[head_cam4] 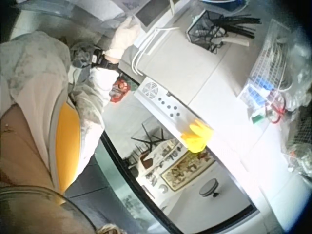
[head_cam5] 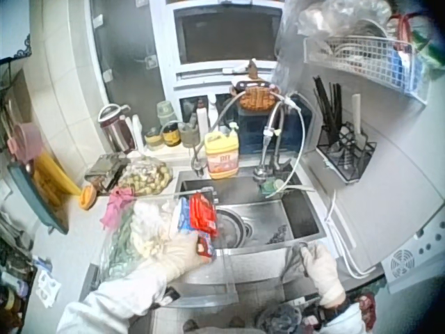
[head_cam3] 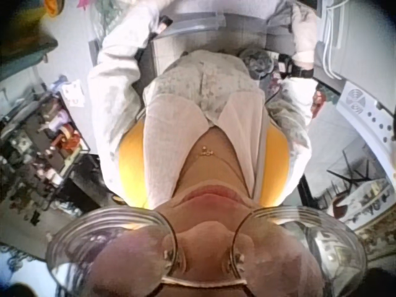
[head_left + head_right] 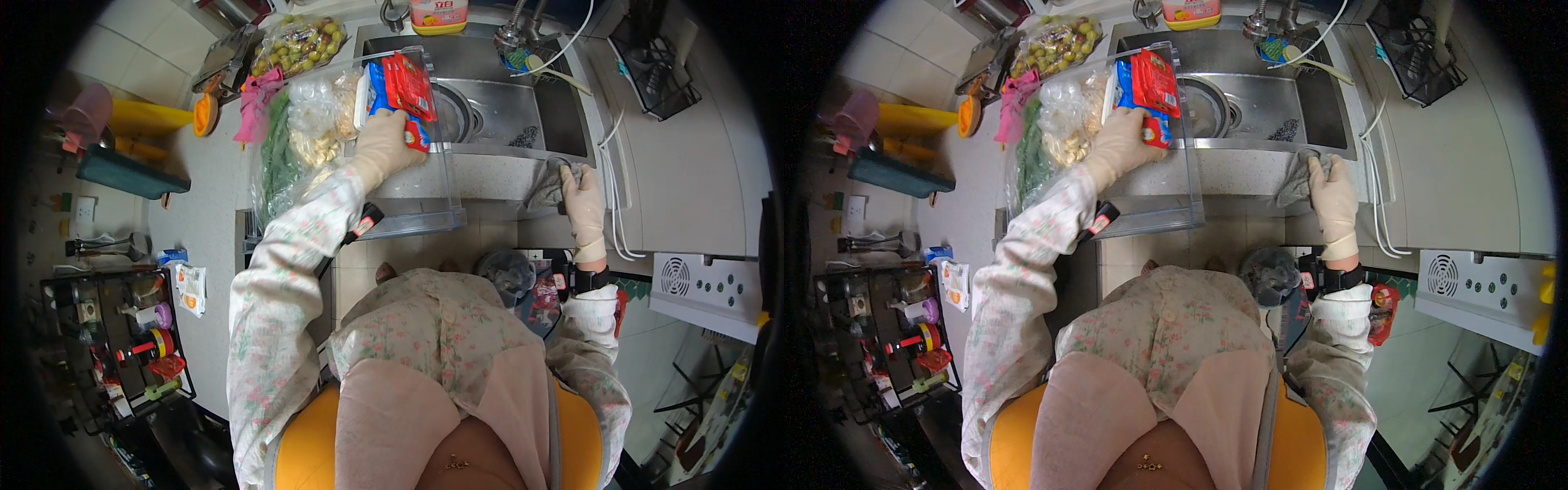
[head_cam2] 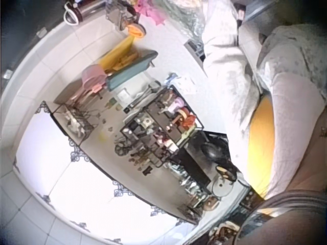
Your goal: The person wipes a clear plastic drawer with a pink cloth, then places several packaged food items into it. The items include green vegetables, bread, a blue packet, and red packets. The person arranges them neatly inside the drawer.
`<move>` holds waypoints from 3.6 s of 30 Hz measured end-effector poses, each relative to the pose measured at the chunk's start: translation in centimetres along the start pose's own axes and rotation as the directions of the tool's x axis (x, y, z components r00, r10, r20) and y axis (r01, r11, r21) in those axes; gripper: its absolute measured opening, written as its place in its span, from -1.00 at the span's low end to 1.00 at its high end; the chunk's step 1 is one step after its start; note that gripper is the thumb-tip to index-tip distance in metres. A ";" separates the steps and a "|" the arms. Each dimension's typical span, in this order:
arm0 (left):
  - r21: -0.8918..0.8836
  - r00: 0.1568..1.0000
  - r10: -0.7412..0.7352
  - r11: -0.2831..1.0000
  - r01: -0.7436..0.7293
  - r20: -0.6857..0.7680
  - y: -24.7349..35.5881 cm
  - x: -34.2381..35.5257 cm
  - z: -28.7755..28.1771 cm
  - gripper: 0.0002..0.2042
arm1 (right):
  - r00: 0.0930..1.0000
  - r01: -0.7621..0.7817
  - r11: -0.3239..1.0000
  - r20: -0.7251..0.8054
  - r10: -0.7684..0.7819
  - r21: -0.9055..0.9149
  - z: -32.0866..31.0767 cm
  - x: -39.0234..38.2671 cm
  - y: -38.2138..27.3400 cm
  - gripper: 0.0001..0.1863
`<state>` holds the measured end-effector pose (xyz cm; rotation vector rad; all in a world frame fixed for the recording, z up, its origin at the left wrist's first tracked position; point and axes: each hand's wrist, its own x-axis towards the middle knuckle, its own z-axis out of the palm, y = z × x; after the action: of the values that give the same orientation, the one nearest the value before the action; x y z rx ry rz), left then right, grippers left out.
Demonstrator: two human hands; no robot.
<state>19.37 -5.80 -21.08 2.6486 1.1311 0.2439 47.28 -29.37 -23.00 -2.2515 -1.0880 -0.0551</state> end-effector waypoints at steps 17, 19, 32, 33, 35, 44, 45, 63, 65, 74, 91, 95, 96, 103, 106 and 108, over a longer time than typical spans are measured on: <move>-0.480 0.975 -0.174 0.873 0.088 -0.137 -11.1 -8.4 -4.4 -0.33 | 0.995 -0.004 0.883 0.087 0.051 -0.469 1.0 2.9 5.5 -0.54; -0.354 0.893 -0.361 0.899 0.256 -0.270 -15.8 -11.5 -5.7 -0.34 | 0.984 0.040 0.846 0.168 0.060 -0.532 0.7 2.7 4.1 -0.52; -0.657 0.661 -0.133 -0.365 0.660 0.738 -28.3 -19.5 -3.9 -0.28 | 0.365 -0.712 0.685 0.915 0.173 0.154 10.5 -1.0 -10.6 -0.08; -0.678 0.648 -0.204 -0.280 0.679 0.733 -28.7 -19.4 -3.6 -0.30 | 0.341 -0.719 0.680 0.926 0.163 0.145 10.9 -1.1 -10.9 -0.08; -0.685 0.643 -0.266 -0.109 0.720 0.718 -29.9 -19.3 -2.7 -0.37 | 0.309 -0.733 0.667 0.939 0.154 0.132 11.5 -1.1 -11.1 -0.07; -0.658 0.619 -0.235 -0.363 0.660 0.749 -31.3 -20.7 0.2 -0.77 | 0.272 -0.924 0.266 0.961 -0.055 0.277 13.9 -4.4 -11.8 -0.16; -0.657 0.598 -0.273 -0.342 0.672 0.753 -30.6 -20.9 -0.2 -0.78 | 0.289 -0.924 0.249 0.956 -0.042 0.291 13.8 -4.5 -12.0 -0.08; -0.837 0.450 -0.765 -0.543 -0.065 0.461 -3.1 -36.4 0.4 -0.77 | -0.002 -0.470 0.790 0.894 -0.448 0.395 4.3 4.8 -18.0 0.11; -0.856 0.350 -0.842 -0.489 -0.168 0.412 1.8 -37.1 -0.7 -0.80 | -0.116 -0.431 0.771 0.819 -0.562 0.468 4.4 6.2 -18.9 0.16; -0.887 0.000 -0.940 -0.323 -0.330 0.342 22.6 -30.3 0.1 -0.72 | -0.438 -0.189 0.775 0.655 -0.616 0.603 8.4 15.8 -20.3 0.14; -0.857 -0.103 -0.961 -0.178 -0.484 0.257 22.8 -30.1 0.9 -0.68 | -0.753 -0.346 0.846 0.417 -0.508 0.405 17.1 16.2 -26.5 0.11; -0.857 -0.087 -0.958 -0.201 -0.474 0.273 21.9 -30.6 2.5 -0.90 | -0.785 -0.350 0.841 0.362 -0.504 0.413 18.6 16.5 -25.9 0.13; -0.892 -0.155 -0.949 -0.189 -0.412 0.273 21.5 -30.8 2.5 -0.88 | -0.776 -0.354 0.854 0.391 -0.496 0.381 18.7 16.2 -25.8 0.14; -0.910 -0.174 -0.950 -0.179 -0.374 0.258 20.4 -31.1 2.7 -0.78 | -0.709 -0.335 0.771 0.394 -0.585 0.541 19.2 15.1 -23.8 0.07; -0.861 -0.185 -0.977 0.006 -0.508 0.103 18.9 -30.2 1.9 -0.68 | -0.690 -0.263 0.797 0.472 -0.549 0.544 20.3 13.7 -24.2 0.07; -0.761 -0.324 -0.946 0.212 -0.613 -0.003 18.2 -29.9 3.5 -0.52 | -0.662 -0.297 0.771 0.459 -0.592 0.564 22.3 12.5 -23.9 0.01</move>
<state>12.26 -40.21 -20.76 -0.1022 1.2322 2.3245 33.32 2.75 -24.73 -0.4001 -1.9860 2.5361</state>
